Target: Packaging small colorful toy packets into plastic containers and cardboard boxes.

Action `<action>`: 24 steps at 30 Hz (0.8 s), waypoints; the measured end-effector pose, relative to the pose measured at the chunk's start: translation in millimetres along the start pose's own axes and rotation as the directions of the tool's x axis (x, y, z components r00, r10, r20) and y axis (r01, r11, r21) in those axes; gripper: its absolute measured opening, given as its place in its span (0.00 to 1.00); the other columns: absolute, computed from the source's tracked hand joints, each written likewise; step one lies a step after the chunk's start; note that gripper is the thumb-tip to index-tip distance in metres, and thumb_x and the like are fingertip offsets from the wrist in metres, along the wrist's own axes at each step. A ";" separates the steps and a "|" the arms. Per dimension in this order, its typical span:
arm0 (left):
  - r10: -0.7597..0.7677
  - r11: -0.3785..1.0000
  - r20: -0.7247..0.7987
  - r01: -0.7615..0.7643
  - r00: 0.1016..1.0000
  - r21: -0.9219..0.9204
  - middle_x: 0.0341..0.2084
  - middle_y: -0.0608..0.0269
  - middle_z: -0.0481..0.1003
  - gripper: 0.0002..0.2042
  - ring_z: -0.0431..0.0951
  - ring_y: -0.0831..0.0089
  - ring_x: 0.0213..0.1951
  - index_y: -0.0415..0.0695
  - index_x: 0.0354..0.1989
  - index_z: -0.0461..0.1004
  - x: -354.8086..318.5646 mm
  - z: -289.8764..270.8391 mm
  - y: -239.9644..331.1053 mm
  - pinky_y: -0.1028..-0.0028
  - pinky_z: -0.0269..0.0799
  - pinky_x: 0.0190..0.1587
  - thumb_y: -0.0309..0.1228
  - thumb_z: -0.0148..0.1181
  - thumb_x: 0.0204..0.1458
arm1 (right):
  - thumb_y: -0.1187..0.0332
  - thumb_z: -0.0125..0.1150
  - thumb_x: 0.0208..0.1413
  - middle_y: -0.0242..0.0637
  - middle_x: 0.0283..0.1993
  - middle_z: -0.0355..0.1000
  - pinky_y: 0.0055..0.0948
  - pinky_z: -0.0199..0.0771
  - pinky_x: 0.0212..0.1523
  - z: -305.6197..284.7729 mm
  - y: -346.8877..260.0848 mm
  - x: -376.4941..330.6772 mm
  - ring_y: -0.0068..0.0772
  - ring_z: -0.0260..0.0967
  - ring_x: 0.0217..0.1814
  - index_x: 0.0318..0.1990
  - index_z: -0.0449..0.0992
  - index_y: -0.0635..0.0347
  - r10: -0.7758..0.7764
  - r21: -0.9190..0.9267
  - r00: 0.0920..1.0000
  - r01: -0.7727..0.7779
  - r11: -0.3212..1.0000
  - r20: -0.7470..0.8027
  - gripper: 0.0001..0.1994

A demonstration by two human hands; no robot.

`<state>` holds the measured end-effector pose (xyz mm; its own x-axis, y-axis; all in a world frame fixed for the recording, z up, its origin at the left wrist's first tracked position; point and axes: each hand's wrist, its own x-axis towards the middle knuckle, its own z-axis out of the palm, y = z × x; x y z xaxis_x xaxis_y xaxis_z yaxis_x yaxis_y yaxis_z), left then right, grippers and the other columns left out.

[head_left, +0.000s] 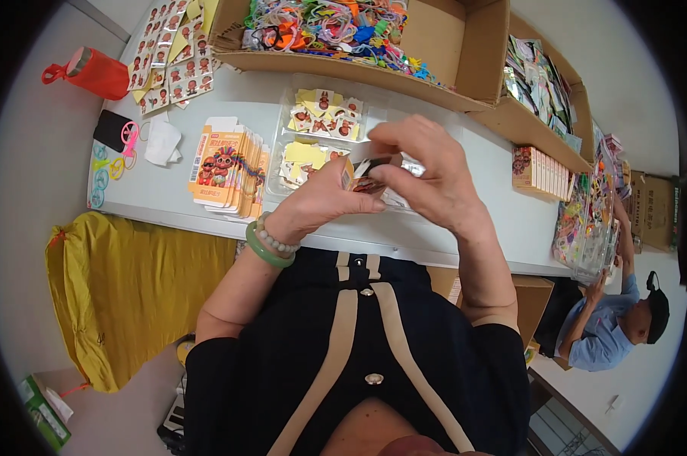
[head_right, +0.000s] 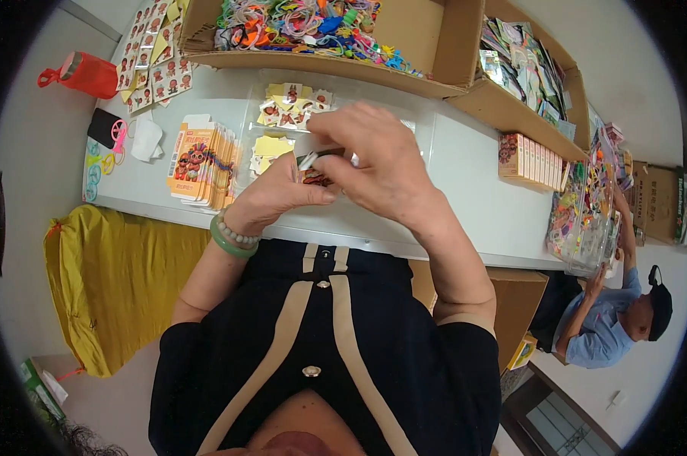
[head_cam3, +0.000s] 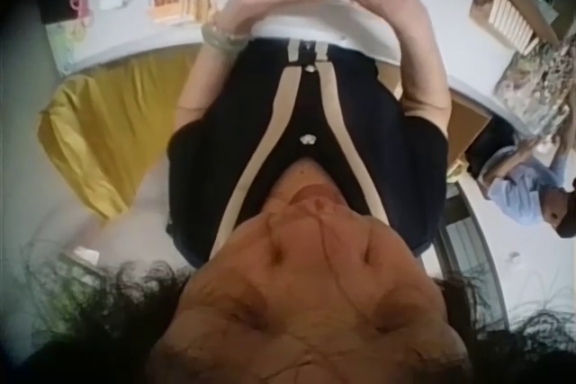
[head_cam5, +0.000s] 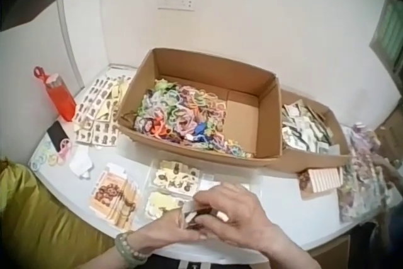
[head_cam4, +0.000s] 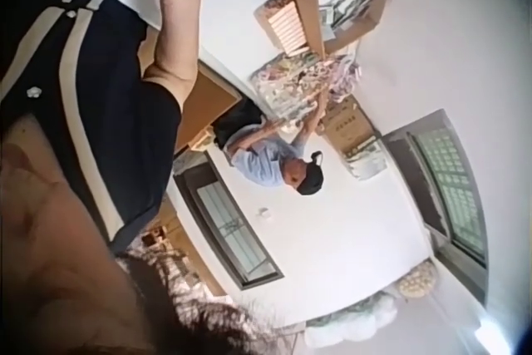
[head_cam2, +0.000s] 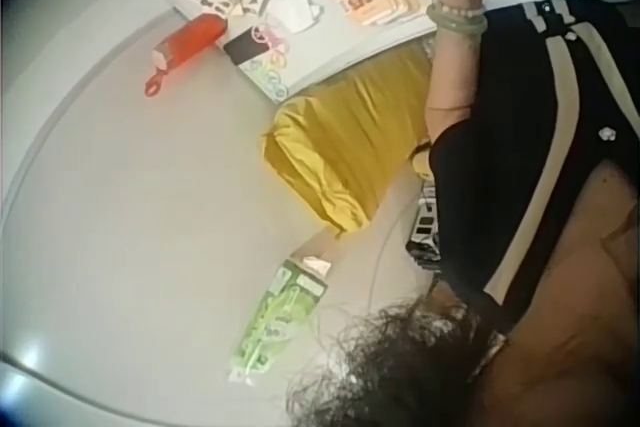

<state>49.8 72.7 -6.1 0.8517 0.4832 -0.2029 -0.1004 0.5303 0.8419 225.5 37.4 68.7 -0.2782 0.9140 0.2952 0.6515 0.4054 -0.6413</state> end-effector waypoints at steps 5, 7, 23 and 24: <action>0.051 0.998 -0.001 -0.051 0.999 -0.032 0.46 0.61 0.71 0.25 0.70 0.74 0.49 0.38 0.53 0.65 -1.5 -3.5 -1.3 0.75 0.65 0.54 0.23 0.65 0.43 | 0.78 0.63 0.42 0.37 0.31 0.72 0.26 0.68 0.37 -1.7 11.1 -1.3 0.31 0.69 0.34 0.34 0.75 0.65 0.081 0.178 0.995 -0.069 0.982 -0.063 0.09; 0.085 0.996 -0.008 -0.086 0.996 -0.023 0.45 0.61 0.71 0.26 0.71 0.74 0.49 0.38 0.53 0.66 -0.8 -9.5 0.2 0.75 0.65 0.53 0.23 0.65 0.43 | 0.79 0.60 0.45 0.38 0.30 0.72 0.25 0.68 0.36 -6.7 13.6 3.0 0.30 0.69 0.33 0.33 0.75 0.66 0.083 0.177 0.990 -0.063 0.982 -0.112 0.06; 0.008 0.993 -0.196 -0.031 0.981 -0.117 0.47 0.60 0.71 0.28 0.71 0.73 0.49 0.37 0.56 0.63 -0.5 -33.8 2.6 0.75 0.67 0.51 0.22 0.65 0.44 | 0.70 0.61 0.43 0.48 0.42 0.73 0.36 0.71 0.43 -31.7 196.0 106.2 0.50 0.70 0.46 0.43 0.72 0.59 0.660 -0.658 0.699 -0.364 0.659 0.275 0.16; 0.008 0.992 -0.198 -0.032 0.980 -0.121 0.47 0.60 0.71 0.28 0.71 0.73 0.49 0.37 0.56 0.63 -0.5 -34.5 2.5 0.75 0.67 0.51 0.22 0.65 0.44 | 0.70 0.62 0.42 0.48 0.39 0.74 0.36 0.72 0.41 -39.3 194.4 108.3 0.51 0.70 0.43 0.40 0.73 0.60 0.678 -0.600 0.691 -0.440 0.669 0.249 0.14</action>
<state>31.4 97.8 -21.1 0.7324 0.6154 -0.2912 -0.1893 0.5949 0.7812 349.8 214.6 3.9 0.0736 0.9103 -0.4074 0.9812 -0.1391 -0.1336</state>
